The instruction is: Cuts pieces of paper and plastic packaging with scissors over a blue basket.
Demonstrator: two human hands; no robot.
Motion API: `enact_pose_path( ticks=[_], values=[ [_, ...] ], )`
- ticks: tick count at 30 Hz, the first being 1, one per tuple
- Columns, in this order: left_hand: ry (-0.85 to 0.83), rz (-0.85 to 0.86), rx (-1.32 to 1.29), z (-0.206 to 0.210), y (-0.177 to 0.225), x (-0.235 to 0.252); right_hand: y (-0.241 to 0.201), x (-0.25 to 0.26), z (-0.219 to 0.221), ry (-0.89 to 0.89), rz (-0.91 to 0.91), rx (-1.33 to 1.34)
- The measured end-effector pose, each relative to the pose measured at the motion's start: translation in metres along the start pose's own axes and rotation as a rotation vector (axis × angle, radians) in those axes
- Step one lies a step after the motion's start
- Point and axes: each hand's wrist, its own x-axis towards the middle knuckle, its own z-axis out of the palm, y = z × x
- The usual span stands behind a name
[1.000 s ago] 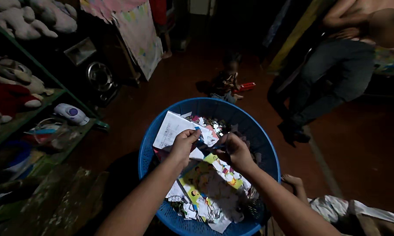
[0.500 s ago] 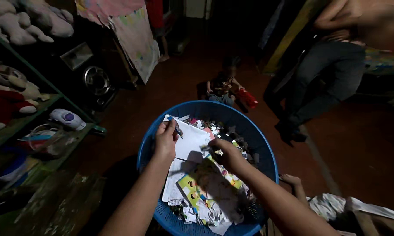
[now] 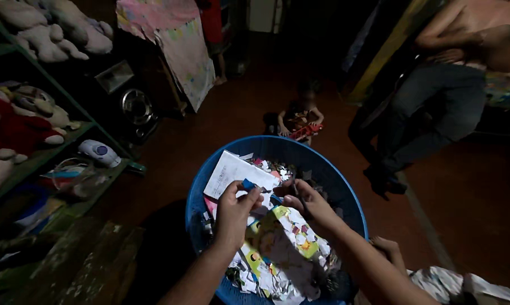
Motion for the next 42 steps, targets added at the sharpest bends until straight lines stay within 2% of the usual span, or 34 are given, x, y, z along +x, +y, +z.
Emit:
enact_pose_path(
  ticks=[3,6,12,16,19,26,38,42],
  values=[
    [0.027,-0.009,-0.027,-0.011,-0.009,-0.013,-0.019,-0.018,0.004,-0.105,0.064,-0.031],
    [0.035,-0.037,-0.07,-0.015,-0.013,-0.016,-0.021,-0.039,0.013,-0.171,0.077,-0.247],
    [-0.049,-0.059,-0.099,-0.012,-0.016,-0.019,0.003,-0.063,0.025,-0.108,0.014,-0.361],
    [-0.116,-0.202,-0.108,-0.012,-0.015,-0.02,0.011,-0.065,0.021,-0.071,0.028,-0.436],
    [-0.165,-0.284,-0.092,-0.012,-0.015,-0.022,0.016,-0.069,0.022,-0.077,0.01,-0.455],
    [-0.243,-0.349,-0.082,-0.011,-0.019,-0.025,0.025,-0.078,0.032,-0.011,-0.094,-0.423],
    [-0.24,-0.346,-0.054,-0.012,-0.019,-0.024,0.027,-0.079,0.032,0.091,-0.031,-0.399],
    [-0.205,-0.319,-0.085,-0.012,-0.02,-0.023,0.022,-0.077,0.031,-0.028,0.073,-0.422]
  ],
)
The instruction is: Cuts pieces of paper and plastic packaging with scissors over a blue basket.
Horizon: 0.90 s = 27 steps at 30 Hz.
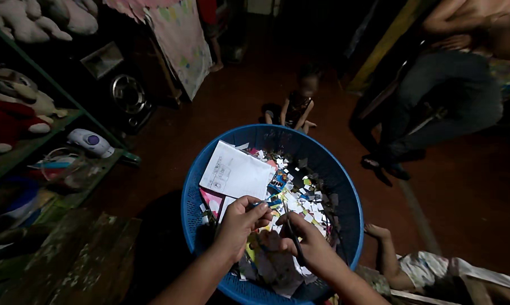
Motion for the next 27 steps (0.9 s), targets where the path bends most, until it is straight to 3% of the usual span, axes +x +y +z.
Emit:
enact_pose_path(
  ticks=[6,15,27],
  values=[
    [-0.015,0.037,0.08,0.001,-0.004,-0.002,-0.002,-0.001,0.003,-0.076,-0.005,-0.022],
    [-0.034,0.088,0.16,0.002,-0.009,-0.003,0.003,-0.001,0.005,0.003,-0.074,-0.007],
    [-0.006,0.107,0.21,0.0,-0.011,0.0,0.002,-0.002,0.004,0.083,-0.036,0.033]
  ],
)
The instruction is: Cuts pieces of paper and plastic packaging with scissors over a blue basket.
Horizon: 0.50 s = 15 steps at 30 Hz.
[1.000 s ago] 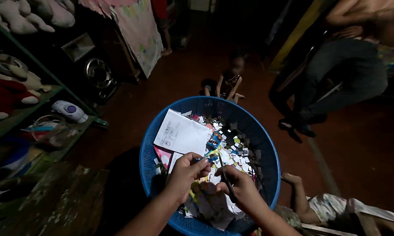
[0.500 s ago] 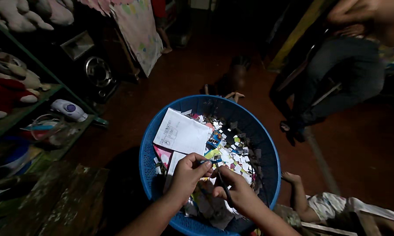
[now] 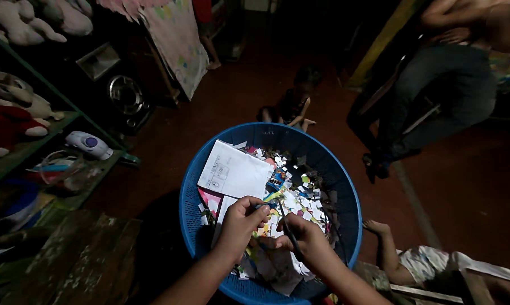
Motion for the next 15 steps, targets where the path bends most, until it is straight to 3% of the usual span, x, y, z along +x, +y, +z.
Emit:
enact_pose_path(
  ticks=[7,15],
  values=[
    [0.002,0.014,-0.015,-0.0013,0.0002,0.0003,-0.0031,0.0011,-0.0013,-0.137,0.04,-0.047],
    [-0.042,0.025,0.061,-0.0029,-0.0025,0.0007,-0.0002,0.001,-0.0015,-0.103,0.003,-0.011]
  ],
)
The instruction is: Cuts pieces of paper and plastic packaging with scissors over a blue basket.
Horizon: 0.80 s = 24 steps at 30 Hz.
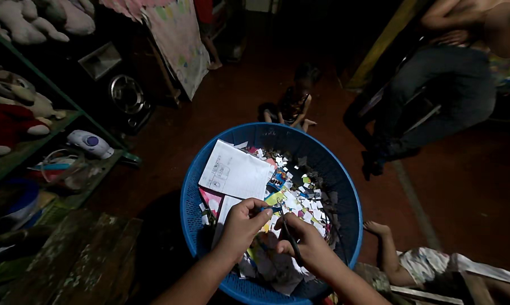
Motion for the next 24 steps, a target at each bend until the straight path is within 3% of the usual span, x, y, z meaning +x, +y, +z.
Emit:
enact_pose_path(
  ticks=[10,17,24],
  values=[
    [0.023,-0.028,-0.032,-0.0003,0.0023,0.0011,-0.0007,-0.0011,-0.0015,0.119,0.031,0.006],
    [0.037,-0.037,-0.094,0.0019,0.0048,0.0006,-0.0035,0.0011,-0.0017,-0.082,0.075,-0.067],
    [-0.007,-0.058,0.006,0.0028,0.006,-0.0017,-0.0031,0.0004,-0.0001,-0.063,0.025,-0.074]
  ],
)
